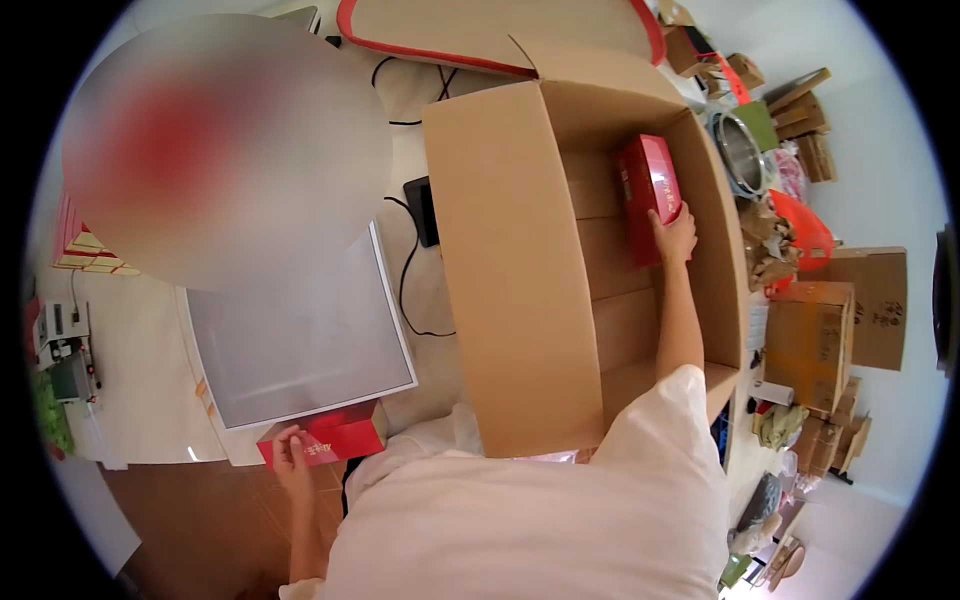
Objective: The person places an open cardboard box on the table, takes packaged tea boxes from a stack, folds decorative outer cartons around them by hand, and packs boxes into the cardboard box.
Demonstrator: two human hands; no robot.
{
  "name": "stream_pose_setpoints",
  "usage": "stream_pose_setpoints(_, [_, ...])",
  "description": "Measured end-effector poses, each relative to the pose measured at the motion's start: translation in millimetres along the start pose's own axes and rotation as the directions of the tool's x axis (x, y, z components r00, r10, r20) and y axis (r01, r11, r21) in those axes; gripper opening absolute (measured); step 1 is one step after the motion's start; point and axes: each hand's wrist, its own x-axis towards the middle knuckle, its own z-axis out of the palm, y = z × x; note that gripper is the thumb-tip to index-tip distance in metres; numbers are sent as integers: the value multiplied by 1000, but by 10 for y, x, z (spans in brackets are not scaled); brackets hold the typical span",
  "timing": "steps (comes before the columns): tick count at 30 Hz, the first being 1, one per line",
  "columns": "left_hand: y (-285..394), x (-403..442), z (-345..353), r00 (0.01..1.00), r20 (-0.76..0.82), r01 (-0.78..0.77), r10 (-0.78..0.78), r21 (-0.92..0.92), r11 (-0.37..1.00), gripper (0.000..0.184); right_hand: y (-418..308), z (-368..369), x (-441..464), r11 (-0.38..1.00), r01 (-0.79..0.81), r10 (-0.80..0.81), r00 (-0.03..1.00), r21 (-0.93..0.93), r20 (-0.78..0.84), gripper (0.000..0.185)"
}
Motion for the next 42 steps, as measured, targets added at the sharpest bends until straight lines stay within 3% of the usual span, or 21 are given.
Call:
stream_pose_setpoints(2, [-105,-81,-83,999,23,-31,27,213,976,16,46,290,133,999,32,-32,999,-3,-41,79])
stream_pose_setpoints(3, [-61,-122,-103,1000,15,-25,22,230,973,16,59,407,185,998,57,-58,996,-14,-65,75])
stream_pose_setpoints(5, [36,-190,-119,995,93,-88,48,495,864,18,99,628,256,994,105,-109,989,-40,-104,67])
stream_pose_setpoints(8, [-75,-275,-153,983,116,-182,140,633,752,32,21,858,289,985,166,-173,967,-55,-185,54])
stream_pose_setpoints(10, [-113,-337,-127,982,138,-189,130,676,713,40,-78,862,307,982,181,-187,959,-45,-214,49])
stream_pose_setpoints(16, [-103,-390,-7,967,239,-248,93,781,572,65,-136,891,258,974,138,-179,955,-182,-237,60])
stream_pose_setpoints(18, [-115,-350,2,970,221,-239,101,808,539,67,-156,845,256,964,167,-208,959,-206,-192,65])
stream_pose_setpoints(20, [-347,-244,-127,972,185,-229,145,882,411,72,-250,703,240,978,176,-187,979,-114,-86,67])
stream_pose_setpoints(21, [-429,-176,-158,945,201,-294,258,868,401,73,-258,739,210,982,168,-176,981,-91,-86,61])
stream_pose_setpoints(22, [-420,-84,-210,929,252,-343,271,862,374,74,-269,789,167,966,255,-257,949,-36,-182,53])
stream_pose_setpoints(23, [-446,-36,-279,926,279,-353,255,880,319,73,-322,783,108,956,294,-283,932,16,-225,48])
stream_pose_setpoints(24, [-363,-20,-284,952,253,-300,172,882,363,72,-397,743,39,936,335,-298,916,104,-267,41])
stream_pose_setpoints(25, [-291,18,-309,924,305,-372,230,852,367,71,-486,676,-51,908,382,-321,899,174,-298,36])
stream_pose_setpoints(27, [-335,-48,-443,939,318,-343,130,854,390,69,-710,395,-275,831,424,-316,893,360,-321,31])
stream_pose_setpoints(30, [-240,-206,-603,927,365,-360,82,814,456,68,-1179,-228,-522,802,471,-326,861,368,-391,28])
stream_pose_setpoints(32, [-193,-336,-706,907,402,-412,126,784,465,71,-1456,-638,-604,657,512,-321,854,554,-409,26])
stream_pose_setpoints(35, [214,-432,-908,888,450,-444,97,781,440,74,-1879,-1239,-812,539,536,-297,843,649,-448,25])
stream_pose_setpoints(36, [400,-431,-981,895,431,-434,116,781,449,74,-2024,-1365,-931,406,458,-269,887,791,-375,25])
stream_pose_setpoints(37, [612,-386,-1040,886,447,-454,125,779,433,76,-2157,-1458,-1044,388,479,-279,875,788,-395,25])
stream_pose_setpoints(39, [857,-193,-1143,865,473,-494,165,752,437,78,-2396,-1619,-1312,193,466,-392,843,863,-368,23])
stream_pose_setpoints(42, [1171,357,-1134,817,547,-548,184,637,542,74,-2722,-1837,-1806,164,449,-568,771,879,-288,23])
